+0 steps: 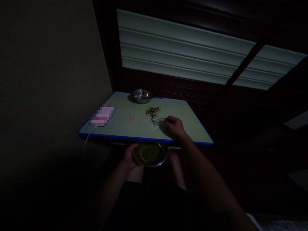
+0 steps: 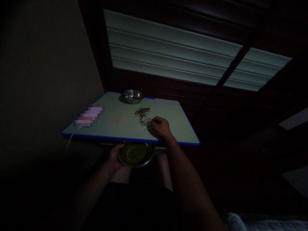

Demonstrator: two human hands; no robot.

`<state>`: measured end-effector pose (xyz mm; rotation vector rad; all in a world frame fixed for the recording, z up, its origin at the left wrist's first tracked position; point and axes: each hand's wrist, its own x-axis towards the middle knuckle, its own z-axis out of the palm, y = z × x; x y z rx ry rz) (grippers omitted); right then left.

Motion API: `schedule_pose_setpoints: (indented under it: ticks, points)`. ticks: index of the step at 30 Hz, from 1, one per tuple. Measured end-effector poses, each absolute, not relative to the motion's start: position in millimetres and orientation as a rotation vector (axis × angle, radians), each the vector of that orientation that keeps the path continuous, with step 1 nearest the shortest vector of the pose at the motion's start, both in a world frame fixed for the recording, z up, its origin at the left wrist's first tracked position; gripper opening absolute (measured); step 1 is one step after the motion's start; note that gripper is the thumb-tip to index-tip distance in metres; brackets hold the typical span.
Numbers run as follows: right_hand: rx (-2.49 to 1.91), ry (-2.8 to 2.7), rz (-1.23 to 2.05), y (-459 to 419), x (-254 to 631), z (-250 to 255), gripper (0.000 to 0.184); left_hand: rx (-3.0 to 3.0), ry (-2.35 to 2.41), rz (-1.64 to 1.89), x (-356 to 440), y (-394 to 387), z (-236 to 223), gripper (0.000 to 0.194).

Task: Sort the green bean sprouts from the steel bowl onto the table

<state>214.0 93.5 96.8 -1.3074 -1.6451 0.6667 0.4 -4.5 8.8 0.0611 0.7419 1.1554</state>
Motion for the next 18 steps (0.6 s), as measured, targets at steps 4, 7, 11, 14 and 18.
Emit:
schedule_pose_setpoints:
  ticks: [4, 7, 11, 14, 18]
  points:
    - [-1.321, -1.661, 0.658, 92.7, 213.2, 97.3, 0.018, 0.052, 0.759, 1.155, 0.8, -5.1, 10.4, 0.019]
    - [-1.325, -1.691, 0.639, 91.9, 212.1, 97.7, 0.018, 0.062, 0.748, 1.149, 0.8, -5.5, 10.8, 0.017]
    - [-1.348, -1.719, 0.609, 92.0, 211.1, 96.7, 0.021, 0.087, 0.752, 1.143, 0.9, -5.5, 10.8, 0.018]
    - [-1.389, -1.691, 0.584, 93.0, 211.1, 95.0, 0.021, 0.096, 0.745, 1.141, 1.4, -5.6, 11.4, 0.017]
    - [-1.456, -1.664, 0.506, 94.7, 211.7, 94.2, 0.019, 0.088, 0.73, 1.137, 1.3, -5.7, 11.9, 0.018]
